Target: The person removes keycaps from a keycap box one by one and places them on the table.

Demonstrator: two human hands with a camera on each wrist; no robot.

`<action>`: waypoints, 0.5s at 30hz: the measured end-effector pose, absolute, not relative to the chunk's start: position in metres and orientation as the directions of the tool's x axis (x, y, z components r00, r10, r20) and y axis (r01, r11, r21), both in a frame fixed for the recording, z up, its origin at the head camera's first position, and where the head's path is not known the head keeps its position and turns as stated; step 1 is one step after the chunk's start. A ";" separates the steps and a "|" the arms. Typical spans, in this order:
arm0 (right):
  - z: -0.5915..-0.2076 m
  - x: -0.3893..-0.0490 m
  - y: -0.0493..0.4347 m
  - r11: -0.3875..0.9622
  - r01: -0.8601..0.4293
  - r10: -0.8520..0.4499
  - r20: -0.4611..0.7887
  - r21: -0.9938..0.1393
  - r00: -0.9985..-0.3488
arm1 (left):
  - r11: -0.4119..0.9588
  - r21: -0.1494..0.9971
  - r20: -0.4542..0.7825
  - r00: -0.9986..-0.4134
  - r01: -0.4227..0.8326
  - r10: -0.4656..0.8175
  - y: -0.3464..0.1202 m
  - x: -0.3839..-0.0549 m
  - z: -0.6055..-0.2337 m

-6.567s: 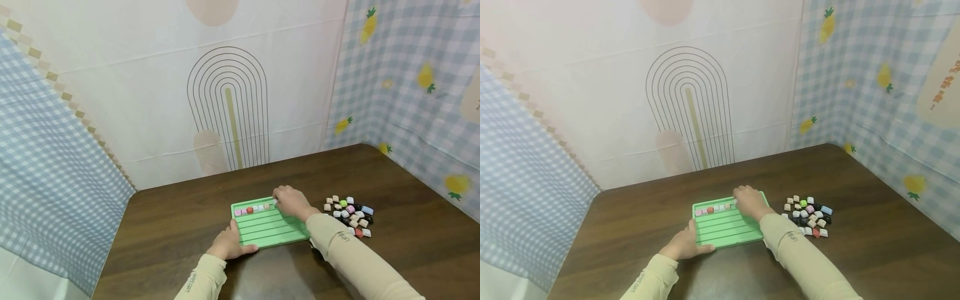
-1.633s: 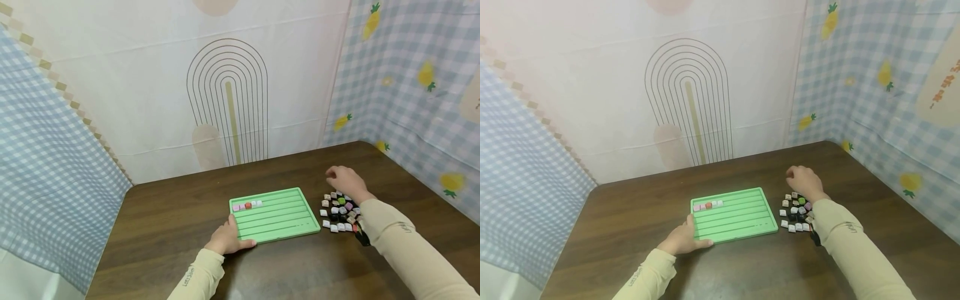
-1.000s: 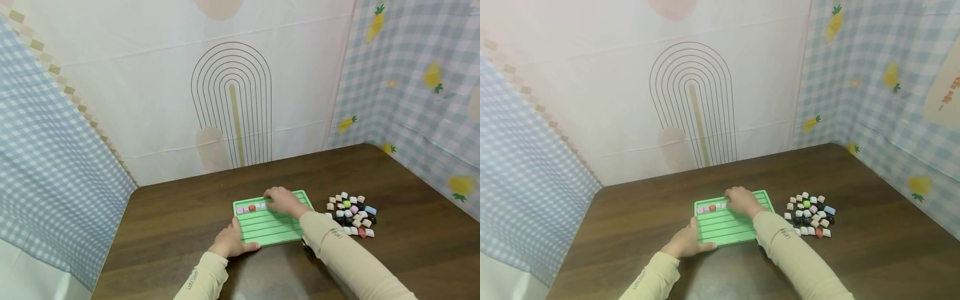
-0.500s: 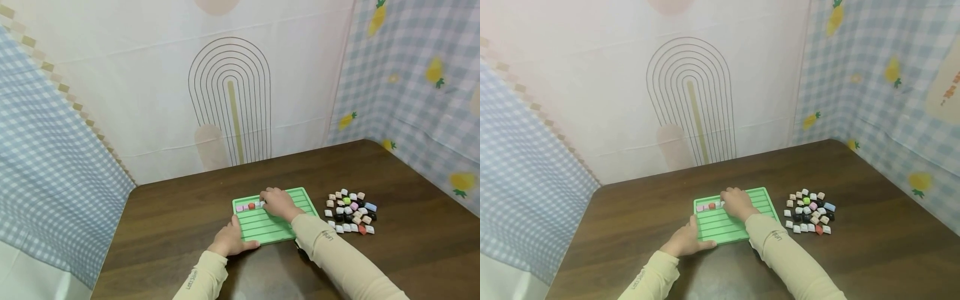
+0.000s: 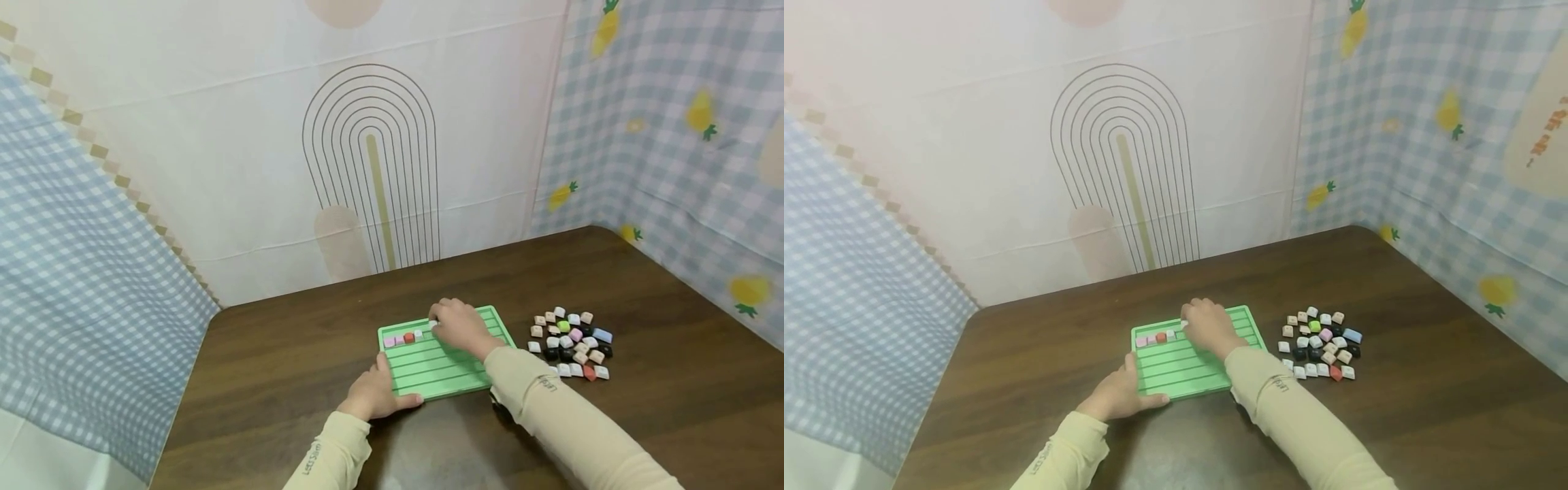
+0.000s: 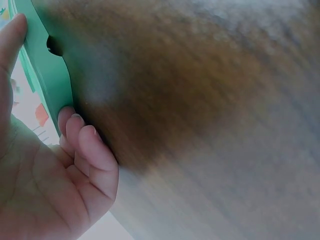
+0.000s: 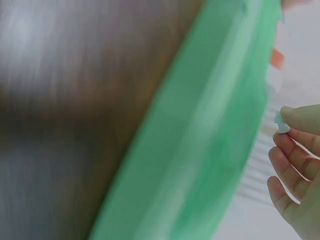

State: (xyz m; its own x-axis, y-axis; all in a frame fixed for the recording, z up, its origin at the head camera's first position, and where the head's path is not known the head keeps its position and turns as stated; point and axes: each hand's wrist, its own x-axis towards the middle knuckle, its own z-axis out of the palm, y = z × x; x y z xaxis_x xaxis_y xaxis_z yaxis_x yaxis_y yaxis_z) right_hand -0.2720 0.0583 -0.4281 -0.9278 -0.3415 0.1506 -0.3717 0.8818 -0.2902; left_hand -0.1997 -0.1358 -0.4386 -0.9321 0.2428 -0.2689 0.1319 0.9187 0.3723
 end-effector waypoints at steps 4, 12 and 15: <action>-0.413 -0.276 0.088 0.887 -0.324 -0.288 0.156 -0.330 -0.945 | 0.920 0.369 -0.268 -0.933 0.133 0.242 -0.136 -0.200 -0.439; -0.401 -0.272 0.192 0.885 -0.166 -0.113 0.144 -0.435 -0.983 | 0.918 0.373 -0.273 -0.930 0.135 0.248 -0.136 -0.200 -0.437; -0.400 -0.264 0.232 0.872 -0.089 -0.047 0.100 -0.481 -0.994 | 0.920 0.370 -0.278 -0.930 0.127 0.240 -0.136 -0.201 -0.437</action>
